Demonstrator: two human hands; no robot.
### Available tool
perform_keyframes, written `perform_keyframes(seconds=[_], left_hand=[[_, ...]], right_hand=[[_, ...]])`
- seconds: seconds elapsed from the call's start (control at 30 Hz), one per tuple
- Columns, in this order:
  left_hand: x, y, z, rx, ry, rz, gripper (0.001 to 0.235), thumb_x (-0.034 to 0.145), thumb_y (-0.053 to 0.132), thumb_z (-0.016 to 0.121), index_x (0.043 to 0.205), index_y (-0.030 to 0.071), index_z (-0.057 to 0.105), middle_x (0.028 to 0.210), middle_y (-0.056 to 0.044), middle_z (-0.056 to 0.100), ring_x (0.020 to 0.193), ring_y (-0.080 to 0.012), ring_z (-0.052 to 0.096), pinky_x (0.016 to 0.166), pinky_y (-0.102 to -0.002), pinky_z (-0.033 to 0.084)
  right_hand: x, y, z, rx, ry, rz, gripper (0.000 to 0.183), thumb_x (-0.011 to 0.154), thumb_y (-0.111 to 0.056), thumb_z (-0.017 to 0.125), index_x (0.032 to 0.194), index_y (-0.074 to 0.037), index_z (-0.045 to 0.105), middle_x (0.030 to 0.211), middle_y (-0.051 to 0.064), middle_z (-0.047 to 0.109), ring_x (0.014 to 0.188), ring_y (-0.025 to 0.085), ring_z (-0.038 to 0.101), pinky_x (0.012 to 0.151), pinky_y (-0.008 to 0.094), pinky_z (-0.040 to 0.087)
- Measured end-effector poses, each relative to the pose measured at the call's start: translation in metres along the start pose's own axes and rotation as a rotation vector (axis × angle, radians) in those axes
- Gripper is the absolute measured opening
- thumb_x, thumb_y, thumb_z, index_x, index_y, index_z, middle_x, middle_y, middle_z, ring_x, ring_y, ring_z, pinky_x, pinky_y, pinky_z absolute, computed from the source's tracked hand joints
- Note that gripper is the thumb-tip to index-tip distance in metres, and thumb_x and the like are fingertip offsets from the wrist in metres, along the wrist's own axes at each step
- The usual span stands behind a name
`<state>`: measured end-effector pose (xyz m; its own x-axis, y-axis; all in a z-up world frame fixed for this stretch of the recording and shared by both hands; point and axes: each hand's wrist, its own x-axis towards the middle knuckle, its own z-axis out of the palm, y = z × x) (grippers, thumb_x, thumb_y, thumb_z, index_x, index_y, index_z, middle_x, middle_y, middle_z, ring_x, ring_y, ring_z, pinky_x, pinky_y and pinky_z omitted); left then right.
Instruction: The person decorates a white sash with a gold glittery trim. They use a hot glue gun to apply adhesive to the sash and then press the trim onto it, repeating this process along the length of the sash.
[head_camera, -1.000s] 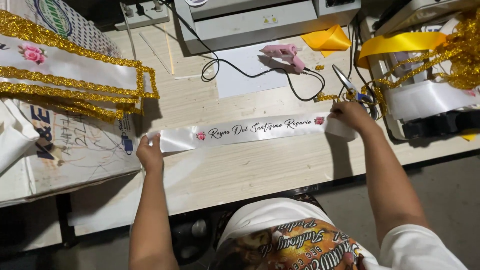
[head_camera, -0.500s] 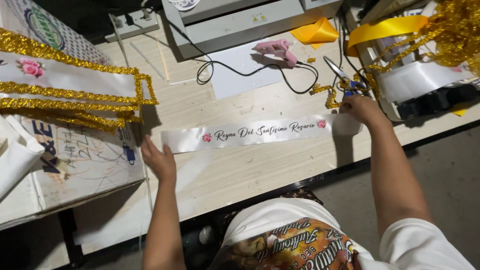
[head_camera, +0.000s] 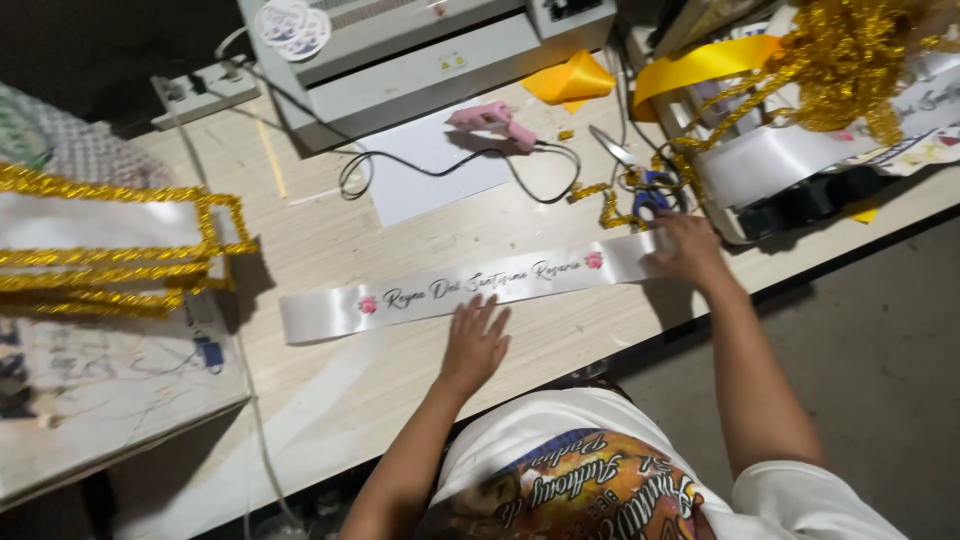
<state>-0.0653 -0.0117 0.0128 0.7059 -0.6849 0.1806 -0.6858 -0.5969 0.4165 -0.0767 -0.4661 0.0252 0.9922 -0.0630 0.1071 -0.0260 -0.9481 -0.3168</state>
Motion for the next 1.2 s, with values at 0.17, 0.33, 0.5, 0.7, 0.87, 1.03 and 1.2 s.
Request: perform_keyframes(seconds=[0.17, 0.33, 0.5, 0.7, 0.87, 1.03, 1.2], left_hand=[[0.050, 0.031, 0.020, -0.027, 0.015, 0.105, 0.050, 0.094, 0.031, 0.071, 0.138, 0.011, 0.061, 0.154, -0.016, 0.047, 0.145, -0.0406, 0.039, 0.116, -0.063, 0.032], [0.086, 0.041, 0.045, -0.045, 0.076, 0.089, 0.054, 0.092, 0.032, 0.074, 0.138, 0.007, 0.061, 0.154, -0.019, 0.043, 0.144, -0.0434, 0.037, 0.114, -0.064, 0.033], [0.115, 0.042, 0.057, -0.003, 0.059, 0.032, 0.033, 0.094, 0.026, 0.072, 0.124, 0.012, 0.065, 0.156, -0.017, 0.045, 0.144, -0.0432, 0.040, 0.116, -0.061, 0.035], [0.123, 0.023, 0.056, 0.120, 0.134, -0.047, 0.048, 0.095, 0.027, 0.069, 0.139, 0.010, 0.061, 0.150, -0.017, 0.048, 0.142, -0.0442, 0.039, 0.113, -0.061, 0.035], [0.127, 0.020, 0.055, 0.132, 0.122, -0.080, 0.050, 0.095, 0.027, 0.069, 0.141, 0.009, 0.059, 0.148, -0.015, 0.052, 0.141, -0.0423, 0.041, 0.114, -0.060, 0.036], [0.124, 0.023, 0.062, 0.156, 0.097, -0.067, 0.049, 0.096, 0.025, 0.067, 0.141, 0.009, 0.059, 0.147, -0.012, 0.054, 0.138, -0.0396, 0.045, 0.114, -0.058, 0.037], [0.123, 0.030, 0.062, 0.131, 0.131, -0.039, 0.047, 0.094, 0.021, 0.070, 0.138, 0.007, 0.060, 0.142, -0.012, 0.056, 0.134, -0.0384, 0.047, 0.111, -0.057, 0.037]], right_hand=[[0.008, -0.022, -0.021, -0.035, -0.162, 0.048, 0.027, 0.072, -0.026, 0.086, 0.093, -0.014, 0.076, 0.132, 0.007, 0.066, 0.125, 0.036, 0.054, 0.093, 0.047, 0.043], [0.046, -0.006, -0.046, 0.224, -0.470, 0.216, 0.025, 0.093, -0.034, 0.074, 0.105, -0.013, 0.072, 0.098, 0.011, 0.075, 0.091, 0.031, 0.072, 0.083, 0.042, 0.056], [0.115, -0.021, -0.074, 0.499, -0.364, 0.138, 0.023, 0.096, -0.028, 0.069, 0.107, -0.007, 0.073, 0.091, 0.011, 0.076, 0.085, 0.029, 0.073, 0.077, 0.039, 0.056], [0.143, -0.033, -0.068, 0.525, 0.223, 0.030, 0.025, 0.101, -0.019, 0.068, 0.118, -0.001, 0.068, 0.110, 0.020, 0.071, 0.097, 0.030, 0.070, 0.079, 0.038, 0.055], [0.075, -0.024, -0.016, 0.237, -0.051, 0.196, 0.022, 0.096, -0.026, 0.071, 0.096, -0.004, 0.070, 0.095, 0.018, 0.070, 0.088, 0.035, 0.067, 0.078, 0.048, 0.053], [0.031, -0.087, -0.008, 0.099, 0.069, 0.028, 0.037, 0.080, -0.032, 0.077, 0.097, 0.000, 0.070, 0.089, 0.019, 0.065, 0.082, 0.038, 0.059, 0.069, 0.050, 0.047], [0.008, -0.114, 0.003, 0.213, -0.272, -0.260, 0.006, 0.081, -0.013, 0.066, 0.085, -0.011, 0.070, 0.084, 0.008, 0.067, 0.086, 0.029, 0.062, 0.075, 0.049, 0.042]])
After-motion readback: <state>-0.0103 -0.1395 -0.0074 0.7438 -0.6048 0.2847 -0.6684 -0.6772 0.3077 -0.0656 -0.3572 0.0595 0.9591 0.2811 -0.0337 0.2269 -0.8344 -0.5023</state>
